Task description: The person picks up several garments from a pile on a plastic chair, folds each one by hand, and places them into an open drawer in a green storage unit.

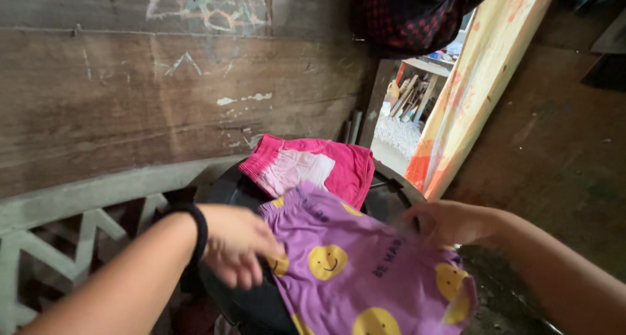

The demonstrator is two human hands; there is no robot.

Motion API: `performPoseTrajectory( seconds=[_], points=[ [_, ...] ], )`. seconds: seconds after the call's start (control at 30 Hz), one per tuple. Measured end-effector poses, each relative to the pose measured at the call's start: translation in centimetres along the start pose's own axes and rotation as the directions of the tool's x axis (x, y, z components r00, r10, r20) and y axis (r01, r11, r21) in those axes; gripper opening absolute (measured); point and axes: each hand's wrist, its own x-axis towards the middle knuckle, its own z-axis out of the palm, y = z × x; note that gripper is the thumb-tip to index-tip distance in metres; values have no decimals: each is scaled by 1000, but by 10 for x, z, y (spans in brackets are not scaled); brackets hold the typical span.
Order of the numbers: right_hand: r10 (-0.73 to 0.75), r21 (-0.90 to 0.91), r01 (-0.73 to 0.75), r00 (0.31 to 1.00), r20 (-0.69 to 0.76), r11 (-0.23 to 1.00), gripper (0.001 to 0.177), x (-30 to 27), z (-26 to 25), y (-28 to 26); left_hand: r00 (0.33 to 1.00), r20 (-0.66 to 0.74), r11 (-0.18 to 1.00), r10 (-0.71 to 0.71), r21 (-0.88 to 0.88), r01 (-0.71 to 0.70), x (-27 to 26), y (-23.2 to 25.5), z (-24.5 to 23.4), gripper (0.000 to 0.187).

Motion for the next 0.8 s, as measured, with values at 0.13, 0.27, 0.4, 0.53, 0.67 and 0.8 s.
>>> performPoseTrajectory(
  seconds=[0.13,0.27,0.4,0.53,0.67,0.8],
  points=[
    [-181,44,199,949,-258,979,51,27,-8,50,863,-374,938,340,69,-339,59,17,-45,33],
    [165,-7,-171,959,-232,985,21,18,-13,64,601,-605,847,523,448,-286,118,49,-56,36],
    [408,287,-343,890,-205,894,25,-37,-11,70,565,-607,796,559,584,-159,162,71,-55,51],
    [242,556,-12,908,-342,831,35,-71,21,49,680,-544,778,491,626,-61,170,77,-54,54],
    [382,107,-379,794,-474,919,41,-62,50,15,683,-599,803,417,595,31,168,85,-53,69],
    [381,111,-371,817,-432,922,38,-46,57,12,709,-611,790,352,600,125,166,93,-57,77]
  ],
)
